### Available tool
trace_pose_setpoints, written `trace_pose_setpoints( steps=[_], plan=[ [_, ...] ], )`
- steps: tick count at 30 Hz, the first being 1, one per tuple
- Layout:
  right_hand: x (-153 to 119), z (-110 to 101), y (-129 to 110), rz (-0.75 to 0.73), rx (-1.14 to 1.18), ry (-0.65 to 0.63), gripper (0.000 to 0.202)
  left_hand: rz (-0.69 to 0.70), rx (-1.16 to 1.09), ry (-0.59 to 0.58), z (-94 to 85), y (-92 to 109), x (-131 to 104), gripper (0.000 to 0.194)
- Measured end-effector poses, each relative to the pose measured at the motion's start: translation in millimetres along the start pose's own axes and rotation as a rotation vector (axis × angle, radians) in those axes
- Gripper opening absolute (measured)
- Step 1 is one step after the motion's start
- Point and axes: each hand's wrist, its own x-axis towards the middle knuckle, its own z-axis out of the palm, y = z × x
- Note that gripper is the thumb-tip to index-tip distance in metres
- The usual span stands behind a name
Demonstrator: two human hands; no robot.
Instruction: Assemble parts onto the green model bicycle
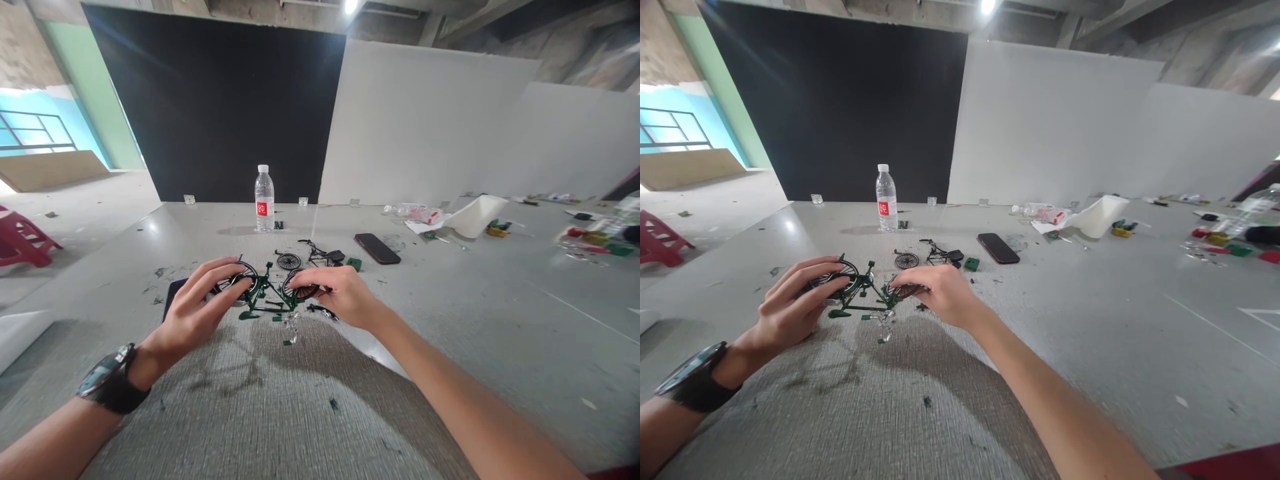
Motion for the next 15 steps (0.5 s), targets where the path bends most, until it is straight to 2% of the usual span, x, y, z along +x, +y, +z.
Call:
trace_pose_setpoints(
  steps=[5,15],
  plan=[
    [-1.0,0.4,1.4,-0.022,-0.031,-0.001,0.047,-0.008,-0.010,0.002,-0.5,0.6,-1.2,0.039],
    [2.1,-1.2,-2.5,-0.042,-0.035,-0.026,0.039,0.015,0.026,-0.008,-1.3,0.4,-1.2,0.045]
  ],
)
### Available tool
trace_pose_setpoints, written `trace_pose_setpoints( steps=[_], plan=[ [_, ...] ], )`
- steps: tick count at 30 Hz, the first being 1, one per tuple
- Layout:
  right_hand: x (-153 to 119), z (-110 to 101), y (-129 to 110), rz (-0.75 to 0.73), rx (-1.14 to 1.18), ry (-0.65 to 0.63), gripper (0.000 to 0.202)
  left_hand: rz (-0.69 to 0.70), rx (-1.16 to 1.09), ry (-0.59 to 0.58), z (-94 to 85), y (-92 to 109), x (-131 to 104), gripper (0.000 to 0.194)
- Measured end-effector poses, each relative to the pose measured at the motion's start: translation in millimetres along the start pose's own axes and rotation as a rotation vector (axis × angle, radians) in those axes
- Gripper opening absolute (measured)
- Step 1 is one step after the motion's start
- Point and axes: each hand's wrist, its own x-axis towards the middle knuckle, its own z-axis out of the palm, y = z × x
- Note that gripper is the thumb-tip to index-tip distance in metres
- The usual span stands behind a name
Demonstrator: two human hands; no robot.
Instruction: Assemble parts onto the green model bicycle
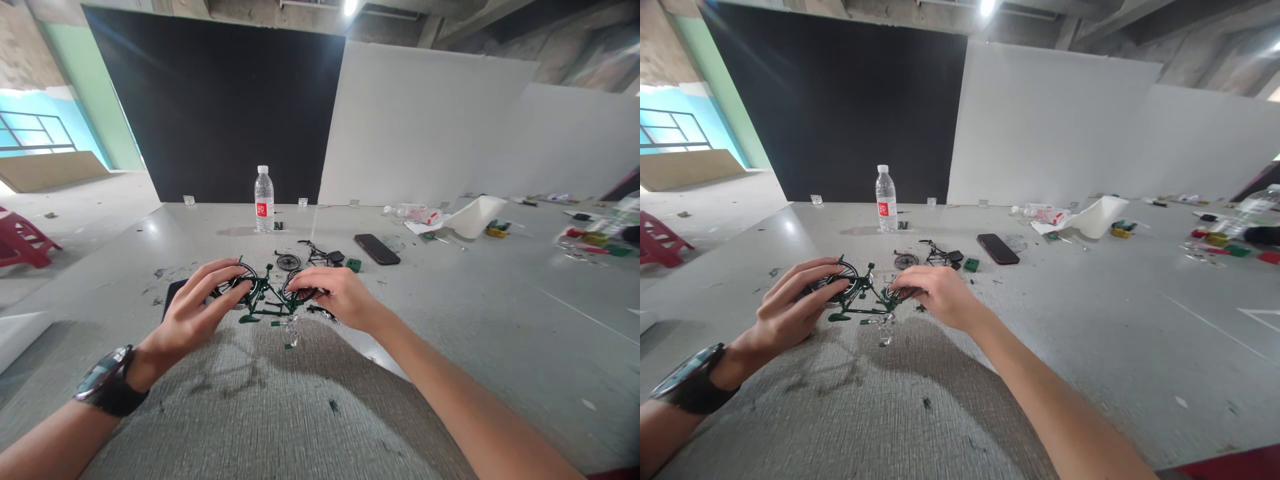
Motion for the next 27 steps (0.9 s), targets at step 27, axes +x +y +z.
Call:
trace_pose_setpoints(
  steps=[27],
  plan=[
    [-5.7,12.0,-3.3,-0.039,-0.124,0.321,0.060,-0.062,0.035,-0.013,5.4,1.2,0.5,0.036]
  ],
)
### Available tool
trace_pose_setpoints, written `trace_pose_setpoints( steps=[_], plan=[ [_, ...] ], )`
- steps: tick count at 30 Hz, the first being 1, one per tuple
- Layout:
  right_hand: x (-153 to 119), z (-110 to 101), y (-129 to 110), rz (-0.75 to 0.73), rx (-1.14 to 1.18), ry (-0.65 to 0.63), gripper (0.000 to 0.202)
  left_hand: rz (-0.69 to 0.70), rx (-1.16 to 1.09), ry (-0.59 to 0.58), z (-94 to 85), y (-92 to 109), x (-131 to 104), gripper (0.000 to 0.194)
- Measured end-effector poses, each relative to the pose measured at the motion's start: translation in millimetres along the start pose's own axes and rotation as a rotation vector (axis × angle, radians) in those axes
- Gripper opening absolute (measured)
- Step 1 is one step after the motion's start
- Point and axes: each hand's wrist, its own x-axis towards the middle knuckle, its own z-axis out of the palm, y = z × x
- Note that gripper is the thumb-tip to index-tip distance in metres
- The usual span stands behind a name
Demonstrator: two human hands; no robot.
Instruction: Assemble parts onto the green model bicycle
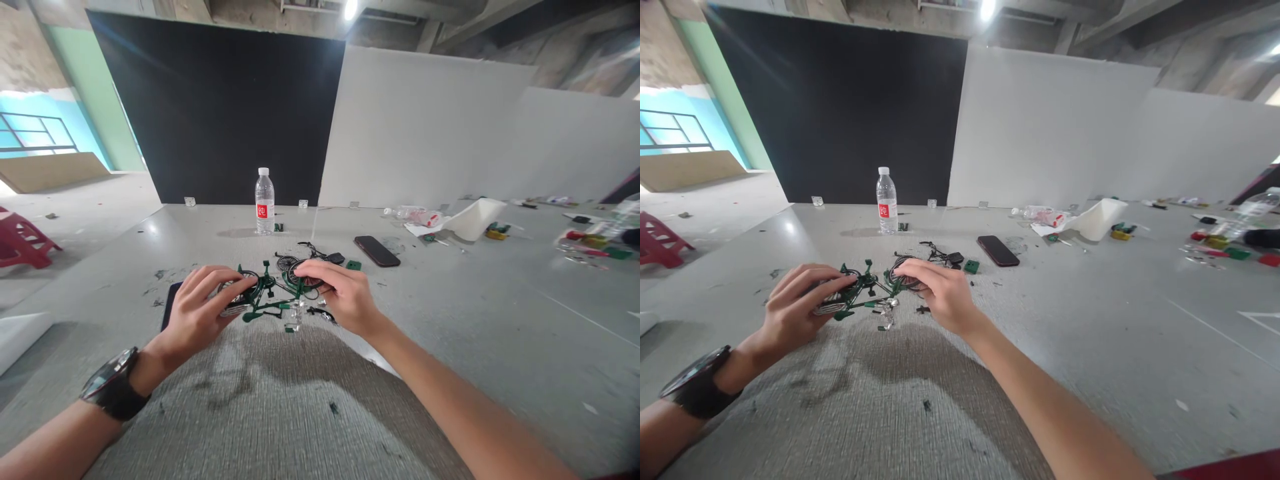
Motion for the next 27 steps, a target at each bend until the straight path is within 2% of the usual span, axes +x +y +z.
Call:
trace_pose_setpoints(
  steps=[4,7,11,21,27],
  plan=[
    [0.0,3.9,-5.8,-0.023,-0.011,0.057,0.059,0.035,0.074,-0.153,3.0,5.3,0.2,0.049],
    [0.1,6.5,-8.2,-0.048,0.009,0.076,0.057,0.014,0.053,-0.254,4.7,7.7,0.0,0.061],
    [-0.2,7.3,-9.1,-0.038,0.023,0.062,0.058,0.023,0.016,-0.361,6.5,9.2,0.1,0.066],
    [0.7,6.8,-9.7,-0.054,0.027,0.057,0.061,0.027,0.007,-0.375,8.2,13.1,-1.2,0.081],
    [-1.3,7.6,-8.3,-0.032,0.042,0.035,0.062,0.032,0.000,-0.380,9.2,12.5,-0.9,0.080]
  ],
)
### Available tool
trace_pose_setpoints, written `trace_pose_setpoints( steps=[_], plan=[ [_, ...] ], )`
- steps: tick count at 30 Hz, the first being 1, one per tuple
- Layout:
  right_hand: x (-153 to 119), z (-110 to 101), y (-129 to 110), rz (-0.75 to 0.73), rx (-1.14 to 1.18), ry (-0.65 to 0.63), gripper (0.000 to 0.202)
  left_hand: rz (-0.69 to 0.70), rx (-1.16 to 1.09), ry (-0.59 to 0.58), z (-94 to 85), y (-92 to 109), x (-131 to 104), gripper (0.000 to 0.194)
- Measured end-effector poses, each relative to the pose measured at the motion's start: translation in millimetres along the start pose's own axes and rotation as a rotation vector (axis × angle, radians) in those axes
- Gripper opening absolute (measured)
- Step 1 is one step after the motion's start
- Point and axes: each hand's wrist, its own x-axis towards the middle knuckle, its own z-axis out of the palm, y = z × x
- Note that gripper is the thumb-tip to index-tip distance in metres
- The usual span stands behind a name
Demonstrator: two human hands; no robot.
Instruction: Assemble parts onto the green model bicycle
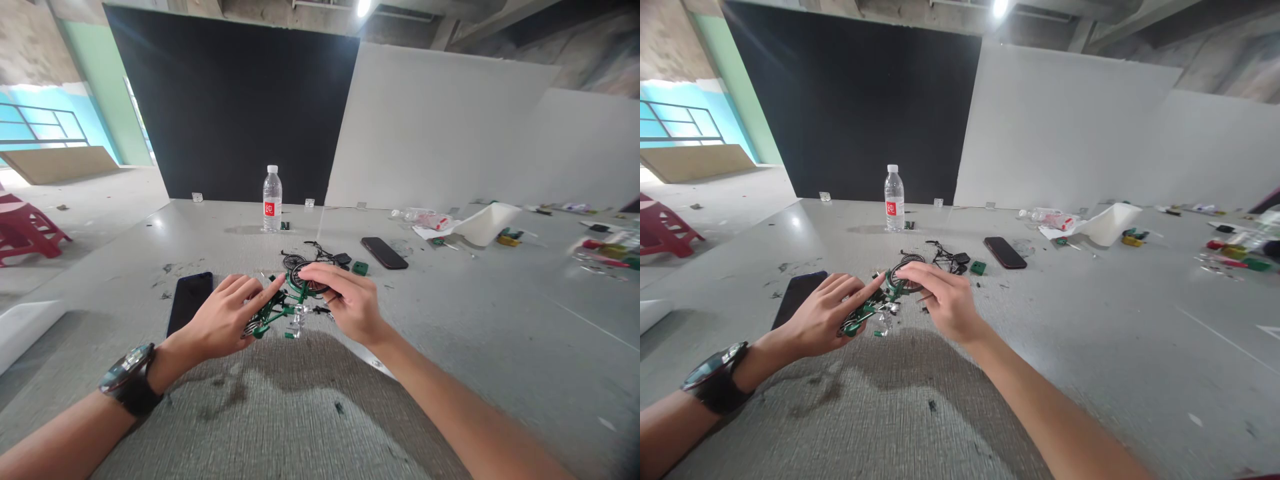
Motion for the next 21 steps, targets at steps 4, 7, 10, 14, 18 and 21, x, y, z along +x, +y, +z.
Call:
trace_pose_setpoints(
  steps=[4,7,10,14,18,21],
  plan=[
    [0.0,-1.5,-0.1,0.011,0.002,-0.020,0.062,-0.001,-0.014,-0.008,-2.0,-0.1,0.4,0.078],
    [1.3,-3.7,-0.1,-0.016,-0.017,-0.037,0.060,-0.002,-0.017,-0.008,-3.6,0.3,0.9,0.079],
    [1.8,-5.1,0.4,-0.035,-0.033,-0.044,0.059,0.001,-0.023,-0.001,-4.3,0.6,0.8,0.082],
    [0.9,-4.7,1.3,-0.022,-0.044,-0.044,0.062,-0.004,-0.029,-0.008,-4.2,0.8,-0.1,0.083],
    [1.2,-4.0,1.3,-0.035,-0.069,-0.047,0.062,-0.001,-0.021,-0.008,-3.7,0.9,0.1,0.082],
    [2.8,-4.4,0.6,-0.051,-0.089,-0.051,0.060,0.002,-0.005,-0.010,-3.6,1.1,1.0,0.083]
  ],
)
